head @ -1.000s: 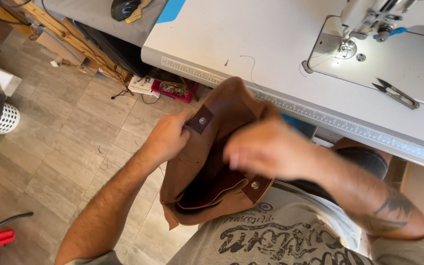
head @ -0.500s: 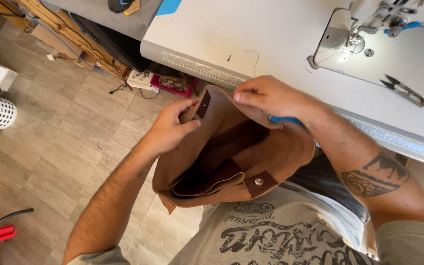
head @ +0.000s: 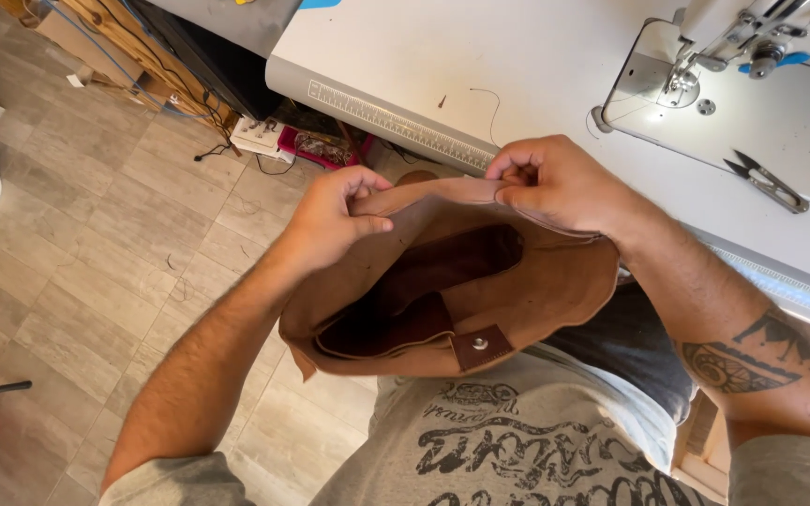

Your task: Sewing a reinforcement strap onto a leather bag and inspecting the final attachment.

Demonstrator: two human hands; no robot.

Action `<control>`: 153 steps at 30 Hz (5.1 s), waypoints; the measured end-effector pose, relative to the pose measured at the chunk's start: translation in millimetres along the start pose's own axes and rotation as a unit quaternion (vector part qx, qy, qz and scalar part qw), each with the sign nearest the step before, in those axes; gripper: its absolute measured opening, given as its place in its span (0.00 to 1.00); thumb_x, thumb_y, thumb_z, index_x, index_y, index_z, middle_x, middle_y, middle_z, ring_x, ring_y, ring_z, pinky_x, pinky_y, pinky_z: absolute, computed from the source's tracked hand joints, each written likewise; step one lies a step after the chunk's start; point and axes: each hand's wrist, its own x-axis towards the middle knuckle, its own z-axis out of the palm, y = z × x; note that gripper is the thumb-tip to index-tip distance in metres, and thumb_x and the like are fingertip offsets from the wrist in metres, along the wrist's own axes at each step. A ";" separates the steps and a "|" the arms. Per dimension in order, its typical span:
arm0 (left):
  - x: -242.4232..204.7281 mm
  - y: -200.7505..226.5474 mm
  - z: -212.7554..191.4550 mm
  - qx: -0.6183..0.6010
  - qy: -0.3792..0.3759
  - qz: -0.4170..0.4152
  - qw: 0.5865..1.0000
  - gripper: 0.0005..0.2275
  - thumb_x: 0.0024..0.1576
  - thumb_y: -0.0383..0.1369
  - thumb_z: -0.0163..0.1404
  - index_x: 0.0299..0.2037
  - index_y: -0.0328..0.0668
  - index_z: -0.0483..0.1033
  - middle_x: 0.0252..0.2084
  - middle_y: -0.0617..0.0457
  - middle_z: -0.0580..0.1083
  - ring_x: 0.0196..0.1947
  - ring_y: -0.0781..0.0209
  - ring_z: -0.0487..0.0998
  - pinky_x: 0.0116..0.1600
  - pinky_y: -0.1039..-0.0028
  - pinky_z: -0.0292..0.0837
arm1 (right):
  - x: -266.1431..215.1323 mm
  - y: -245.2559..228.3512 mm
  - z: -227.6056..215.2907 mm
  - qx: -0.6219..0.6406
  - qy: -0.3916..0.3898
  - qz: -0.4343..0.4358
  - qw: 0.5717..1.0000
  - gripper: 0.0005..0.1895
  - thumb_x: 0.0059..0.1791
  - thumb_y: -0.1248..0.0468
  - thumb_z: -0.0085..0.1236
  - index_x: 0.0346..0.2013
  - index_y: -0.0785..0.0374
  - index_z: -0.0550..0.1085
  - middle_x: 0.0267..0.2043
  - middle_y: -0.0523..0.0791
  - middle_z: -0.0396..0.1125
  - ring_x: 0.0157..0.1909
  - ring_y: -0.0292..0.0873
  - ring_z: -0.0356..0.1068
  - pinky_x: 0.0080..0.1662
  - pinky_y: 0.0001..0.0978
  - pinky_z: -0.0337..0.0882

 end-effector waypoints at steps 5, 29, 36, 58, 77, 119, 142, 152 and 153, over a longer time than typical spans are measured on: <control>2.7 10.4 7.1 0.382 0.054 0.154 0.909 0.11 0.50 0.32 0.66 0.42 0.49 0.82 0.27 0.56 0.75 0.31 0.52 0.81 0.37 0.68 0.75 | -9.1 -13.1 -3.1 -0.183 -0.012 -0.044 0.982 0.07 0.45 0.73 0.63 0.35 0.59 0.81 0.21 0.42 0.64 0.25 0.40 0.66 0.33 0.33 0.69; -11.3 49.6 28.2 0.410 0.018 0.387 0.826 0.05 0.61 0.29 0.54 0.32 0.43 0.79 0.22 0.56 0.67 0.23 0.55 0.72 0.29 0.70 0.68 | 7.6 -24.4 33.2 -0.081 -0.034 -0.173 0.981 0.07 0.54 0.66 0.58 0.36 0.66 0.79 0.32 0.49 0.74 0.35 0.49 0.74 0.39 0.44 0.73; -7.9 47.3 29.8 0.405 -0.004 0.373 0.835 0.05 0.61 0.30 0.54 0.32 0.44 0.78 0.22 0.57 0.66 0.23 0.56 0.72 0.29 0.70 0.69 | 13.0 -20.3 36.8 -0.072 -0.096 -0.029 0.992 0.06 0.50 0.62 0.62 0.37 0.60 0.82 0.28 0.43 0.74 0.30 0.39 0.70 0.35 0.36 0.71; 41.9 24.3 27.7 0.386 -0.160 0.208 0.884 0.08 0.62 0.36 0.51 0.33 0.43 0.78 0.31 0.51 0.73 0.36 0.42 0.81 0.40 0.54 0.79 | -7.2 -28.8 44.9 -0.195 -0.011 -0.068 0.978 0.06 0.51 0.63 0.58 0.36 0.63 0.77 0.29 0.48 0.71 0.34 0.52 0.74 0.35 0.44 0.72; -139.8 -122.9 27.1 -0.079 0.222 0.134 0.963 0.64 0.33 0.75 0.50 0.78 0.43 0.42 0.73 0.38 0.59 0.72 0.44 0.57 0.71 0.55 0.53 | -3.0 -21.0 30.8 -0.176 0.061 -0.061 0.981 0.09 0.54 0.60 0.54 0.39 0.65 0.73 0.23 0.51 0.68 0.28 0.55 0.72 0.33 0.44 0.71; 314.5 95.7 100.8 0.488 -0.030 0.461 0.741 0.11 0.59 0.36 0.56 0.47 0.41 0.80 0.44 0.45 0.72 0.48 0.42 0.76 0.51 0.56 0.72 | 61.5 129.7 -39.6 -0.036 0.360 0.050 0.931 0.06 0.46 0.69 0.58 0.35 0.57 0.70 0.15 0.42 0.69 0.19 0.43 0.70 0.28 0.34 0.69; 181.5 60.5 79.8 0.237 -0.120 0.590 0.763 0.07 0.62 0.33 0.55 0.35 0.40 0.80 0.41 0.52 0.78 0.48 0.50 0.81 0.64 0.51 0.72 | 14.0 70.4 -18.2 0.160 0.331 -0.041 0.929 0.14 0.56 0.63 0.51 0.51 0.72 0.68 0.33 0.55 0.74 0.29 0.47 0.76 0.33 0.39 0.79; 178.1 68.1 89.7 0.265 -0.067 0.585 0.764 0.04 0.63 0.27 0.52 0.36 0.38 0.80 0.37 0.49 0.71 0.42 0.47 0.76 0.61 0.51 0.71 | 4.7 68.7 51.1 -0.110 0.510 -0.232 0.821 0.28 0.43 0.57 0.74 0.47 0.70 0.70 0.43 0.53 0.70 0.37 0.51 0.73 0.38 0.43 0.76; 171.0 79.9 86.4 0.267 -0.064 0.587 0.761 0.04 0.63 0.27 0.52 0.36 0.38 0.80 0.37 0.49 0.71 0.42 0.47 0.76 0.61 0.51 0.71 | 2.4 69.3 51.5 -0.110 0.510 -0.237 0.820 0.28 0.43 0.57 0.74 0.47 0.70 0.70 0.43 0.53 0.70 0.37 0.51 0.73 0.38 0.43 0.76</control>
